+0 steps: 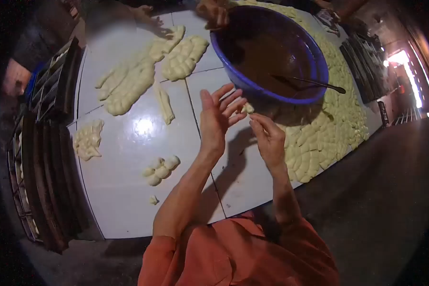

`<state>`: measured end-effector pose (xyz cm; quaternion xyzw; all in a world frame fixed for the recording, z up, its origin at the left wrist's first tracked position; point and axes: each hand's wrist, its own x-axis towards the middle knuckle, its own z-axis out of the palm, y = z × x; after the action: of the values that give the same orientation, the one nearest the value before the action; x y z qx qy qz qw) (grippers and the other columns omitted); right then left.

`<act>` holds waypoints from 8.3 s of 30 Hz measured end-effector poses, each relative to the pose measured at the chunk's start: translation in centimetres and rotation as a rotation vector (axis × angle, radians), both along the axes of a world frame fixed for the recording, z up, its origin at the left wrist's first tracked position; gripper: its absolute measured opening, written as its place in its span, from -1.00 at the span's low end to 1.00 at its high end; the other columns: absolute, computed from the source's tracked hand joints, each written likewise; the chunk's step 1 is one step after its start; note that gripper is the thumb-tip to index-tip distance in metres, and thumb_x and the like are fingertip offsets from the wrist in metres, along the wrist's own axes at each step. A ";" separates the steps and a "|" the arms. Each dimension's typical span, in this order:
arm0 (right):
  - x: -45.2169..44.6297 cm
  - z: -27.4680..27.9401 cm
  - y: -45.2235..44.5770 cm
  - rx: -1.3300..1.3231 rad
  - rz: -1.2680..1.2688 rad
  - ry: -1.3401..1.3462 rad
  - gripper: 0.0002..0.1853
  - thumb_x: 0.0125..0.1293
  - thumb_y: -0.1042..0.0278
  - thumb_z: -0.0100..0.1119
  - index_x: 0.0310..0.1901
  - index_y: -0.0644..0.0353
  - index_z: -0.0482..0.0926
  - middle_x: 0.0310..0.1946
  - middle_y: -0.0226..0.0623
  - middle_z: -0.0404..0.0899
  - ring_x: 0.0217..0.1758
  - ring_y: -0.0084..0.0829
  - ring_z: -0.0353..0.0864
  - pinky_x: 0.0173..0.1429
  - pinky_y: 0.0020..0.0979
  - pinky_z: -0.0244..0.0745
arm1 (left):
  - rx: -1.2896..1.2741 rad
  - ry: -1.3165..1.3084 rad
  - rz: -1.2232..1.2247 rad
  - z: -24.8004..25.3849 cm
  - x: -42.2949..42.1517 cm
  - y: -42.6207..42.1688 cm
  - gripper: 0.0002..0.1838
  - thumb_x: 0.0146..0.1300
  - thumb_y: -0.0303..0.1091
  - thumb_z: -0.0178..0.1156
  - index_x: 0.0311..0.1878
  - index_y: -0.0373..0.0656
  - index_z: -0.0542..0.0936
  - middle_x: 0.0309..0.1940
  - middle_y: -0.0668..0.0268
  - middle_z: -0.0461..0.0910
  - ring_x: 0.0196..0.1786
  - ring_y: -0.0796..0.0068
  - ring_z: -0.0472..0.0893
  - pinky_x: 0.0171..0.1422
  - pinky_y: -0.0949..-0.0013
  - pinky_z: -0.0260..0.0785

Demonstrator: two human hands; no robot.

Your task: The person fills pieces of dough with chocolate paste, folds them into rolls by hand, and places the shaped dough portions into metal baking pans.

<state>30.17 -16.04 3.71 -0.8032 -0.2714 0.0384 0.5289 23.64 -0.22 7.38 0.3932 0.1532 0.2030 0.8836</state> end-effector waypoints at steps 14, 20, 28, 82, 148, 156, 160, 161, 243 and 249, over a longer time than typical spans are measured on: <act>-2.0 -3.4 -15.8 -0.100 -0.492 0.197 -0.72 0.49 0.34 0.19 0.04 0.38 0.66 -0.20 -0.23 0.75 -0.09 -0.44 0.76 -0.03 -0.47 0.61 | 1.118 -0.152 0.070 -2.4 6.8 -0.9 -0.21 0.43 -0.03 0.23 0.57 -0.18 0.18 0.50 -0.03 0.30 0.52 0.13 0.34 0.50 0.24 0.27; -5.7 -3.4 -20.6 -0.361 -0.618 0.163 -0.72 0.43 0.31 0.29 0.05 0.31 0.65 -0.24 -0.25 0.70 -0.23 -0.52 0.69 -0.17 -0.45 0.59 | 1.048 0.211 -0.098 -4.5 0.0 -4.7 -0.36 0.44 -0.37 0.21 0.53 -0.09 0.24 0.39 0.11 0.47 0.02 0.28 0.72 -0.04 0.31 0.61; -6.7 -5.0 -18.5 -0.466 -0.462 -0.233 -0.64 0.19 0.34 0.40 0.03 0.18 0.62 -0.23 -0.16 0.63 -0.07 -0.01 0.62 0.07 -0.12 0.55 | 1.566 -0.071 -0.425 -8.0 0.3 -15.5 -0.63 0.22 -0.35 0.31 0.13 0.01 0.64 0.09 0.15 0.63 0.01 0.08 0.69 -0.01 0.13 0.62; -8.3 -1.0 -1.2 0.570 0.216 0.781 -0.75 0.33 0.56 0.33 -0.02 0.22 0.51 -0.14 -0.34 0.62 -0.06 -0.53 0.64 0.03 -0.49 0.62 | 0.563 0.266 -0.028 -3.2 -10.8 -3.5 -0.49 0.50 -0.22 0.14 0.40 -0.26 0.37 0.12 0.17 0.60 0.14 0.42 0.57 0.21 0.35 0.41; -5.2 -0.9 7.9 0.019 0.357 -0.359 -0.74 0.28 0.55 0.30 0.02 0.22 0.69 -0.06 -0.20 0.60 -0.05 -0.30 0.66 -0.02 -0.36 0.58 | 0.069 0.183 0.397 -6.1 -8.3 0.0 -0.65 0.42 -0.38 0.27 0.18 -0.36 0.62 -0.10 0.22 0.71 -0.02 0.50 0.67 0.06 0.44 0.55; -5.6 1.1 7.8 0.133 0.495 0.535 -0.72 0.39 0.43 0.29 0.10 0.25 0.65 -0.02 -0.36 0.66 -0.02 -0.52 0.57 0.03 -0.47 0.46 | 0.076 0.335 0.120 -3.1 -10.1 4.4 -0.55 0.36 -0.09 0.34 0.10 -0.29 0.67 -0.18 0.29 0.72 -0.13 0.52 0.69 -0.10 0.44 0.58; -5.7 0.3 7.2 0.119 0.676 0.177 -0.52 0.32 0.52 0.31 0.28 0.15 0.57 0.08 -0.24 0.63 0.04 -0.46 0.58 0.06 -0.45 0.51 | 0.104 0.398 0.057 -2.9 -10.9 5.4 -0.59 0.36 -0.08 0.34 0.04 -0.25 0.70 -0.22 0.32 0.72 -0.21 0.59 0.68 -0.20 0.50 0.58; -5.2 -0.8 7.2 0.145 0.673 0.147 -0.53 0.32 0.50 0.32 0.28 0.13 0.58 0.09 -0.24 0.63 0.03 -0.46 0.59 0.03 -0.45 0.52 | 0.091 0.373 0.057 -3.0 -10.9 5.3 -0.60 0.36 -0.07 0.35 0.04 -0.23 0.72 -0.24 0.34 0.73 -0.25 0.63 0.67 -0.24 0.53 0.57; 4.1 -2.3 23.4 -0.384 0.659 0.591 -0.77 0.25 0.29 0.24 -0.26 0.32 0.65 -0.48 -0.44 0.56 -0.43 -0.62 0.50 -0.34 -0.48 0.41 | 1.674 0.577 0.496 -11.3 -6.2 24.5 -0.83 0.28 -0.37 0.21 -0.07 -0.07 0.64 -0.11 0.21 0.60 -0.05 0.17 0.59 0.00 0.07 0.26; 3.7 -3.8 14.6 -0.186 0.389 0.793 -0.80 0.33 0.37 0.26 -0.09 0.28 0.63 -0.44 -0.45 0.54 -0.46 -0.65 0.45 -0.38 -0.57 0.33 | 1.646 0.620 0.499 -11.0 -6.4 21.7 -0.72 0.29 -0.24 0.27 0.02 -0.10 0.67 -0.02 0.13 0.60 0.00 0.10 0.58 0.03 0.06 0.29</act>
<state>33.91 -1.41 -0.08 -0.7045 -0.1888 0.4662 0.5007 17.22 21.53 -3.66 0.8915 0.2709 0.3186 0.1743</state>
